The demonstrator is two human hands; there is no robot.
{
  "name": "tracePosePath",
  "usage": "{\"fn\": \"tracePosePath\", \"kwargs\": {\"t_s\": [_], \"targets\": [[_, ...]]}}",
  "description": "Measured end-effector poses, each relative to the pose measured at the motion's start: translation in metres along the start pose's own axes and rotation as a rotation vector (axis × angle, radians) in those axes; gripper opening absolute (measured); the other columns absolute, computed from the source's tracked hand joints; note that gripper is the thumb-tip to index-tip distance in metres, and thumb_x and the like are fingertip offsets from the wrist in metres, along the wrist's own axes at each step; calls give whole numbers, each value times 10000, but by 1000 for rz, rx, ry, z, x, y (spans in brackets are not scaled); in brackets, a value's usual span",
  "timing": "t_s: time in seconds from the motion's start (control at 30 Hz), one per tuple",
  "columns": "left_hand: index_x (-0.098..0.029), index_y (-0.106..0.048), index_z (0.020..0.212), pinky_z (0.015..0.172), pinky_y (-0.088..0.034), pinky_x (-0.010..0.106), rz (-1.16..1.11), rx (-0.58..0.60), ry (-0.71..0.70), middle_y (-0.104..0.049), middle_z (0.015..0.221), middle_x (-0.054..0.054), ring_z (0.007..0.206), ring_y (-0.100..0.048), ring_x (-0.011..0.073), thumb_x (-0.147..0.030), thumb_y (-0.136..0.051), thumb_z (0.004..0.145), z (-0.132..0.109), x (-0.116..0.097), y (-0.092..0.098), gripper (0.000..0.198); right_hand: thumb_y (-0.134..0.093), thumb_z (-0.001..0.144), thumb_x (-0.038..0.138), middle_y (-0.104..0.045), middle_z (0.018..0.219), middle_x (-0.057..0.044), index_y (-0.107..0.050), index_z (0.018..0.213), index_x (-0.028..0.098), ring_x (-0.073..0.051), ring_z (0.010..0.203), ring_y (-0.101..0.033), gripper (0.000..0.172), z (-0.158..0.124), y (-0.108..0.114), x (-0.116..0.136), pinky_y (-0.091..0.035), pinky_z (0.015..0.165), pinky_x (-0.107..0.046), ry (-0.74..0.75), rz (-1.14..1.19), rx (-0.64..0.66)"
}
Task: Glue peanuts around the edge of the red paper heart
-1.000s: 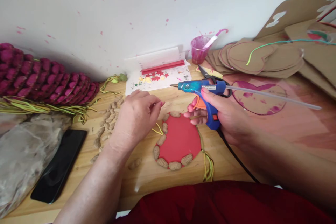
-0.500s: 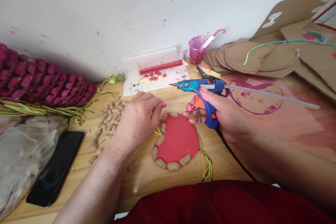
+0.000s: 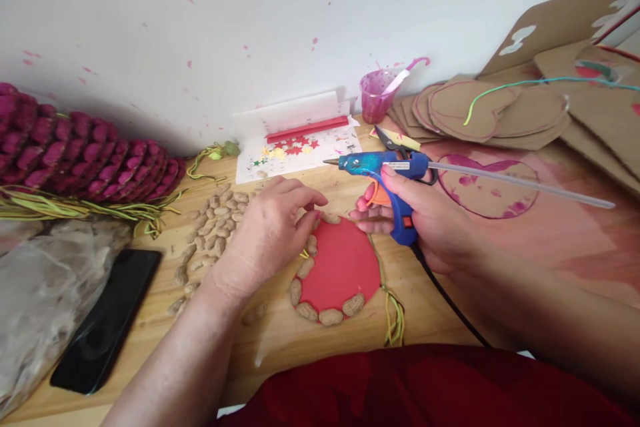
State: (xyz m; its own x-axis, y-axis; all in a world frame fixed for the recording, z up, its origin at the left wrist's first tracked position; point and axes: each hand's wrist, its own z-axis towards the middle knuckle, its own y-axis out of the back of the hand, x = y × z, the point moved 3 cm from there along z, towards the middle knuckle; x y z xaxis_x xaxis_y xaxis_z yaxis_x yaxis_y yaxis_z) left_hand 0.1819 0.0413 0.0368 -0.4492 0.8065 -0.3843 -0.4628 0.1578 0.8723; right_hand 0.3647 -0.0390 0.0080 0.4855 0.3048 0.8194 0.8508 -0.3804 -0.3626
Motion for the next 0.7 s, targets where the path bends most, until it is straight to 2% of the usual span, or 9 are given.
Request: {"fn": "tracePosePath", "kwargs": {"t_s": [0.17,0.37,0.5,0.7], "targets": [[-195,-701,991,842,-507,370,6,74,-63,-710,931,41,929,-609,219,-73,-666,876,-2,-1,-6,171,-730,863,540,-714,774,-48,-661,775,206,-204,748,-744,352,0,0,0,-632,728,-332,-1,1,-10],[-199,-702,995,838,-506,371,21,74,-54,-700,923,44,930,-600,222,-82,-653,892,-2,2,-7,163,-728,863,532,-712,768,-46,-658,766,204,-203,760,-743,350,0,0,0,-629,730,-326,-5,1,-8],[-192,-706,970,806,-498,355,8,62,-97,-688,889,40,886,-587,210,-98,-646,910,-3,0,-11,126,-753,842,526,-711,758,-47,-659,762,210,-212,758,-745,339,0,-1,1,-628,710,-321,-12,8,-20],[-196,-705,966,837,-498,389,27,122,-76,-698,889,47,908,-586,224,-158,-640,945,-3,-1,-19,77,-758,834,528,-716,744,-47,-659,755,209,-210,739,-747,343,0,-1,1,-621,685,-307,-5,1,-33]]}}
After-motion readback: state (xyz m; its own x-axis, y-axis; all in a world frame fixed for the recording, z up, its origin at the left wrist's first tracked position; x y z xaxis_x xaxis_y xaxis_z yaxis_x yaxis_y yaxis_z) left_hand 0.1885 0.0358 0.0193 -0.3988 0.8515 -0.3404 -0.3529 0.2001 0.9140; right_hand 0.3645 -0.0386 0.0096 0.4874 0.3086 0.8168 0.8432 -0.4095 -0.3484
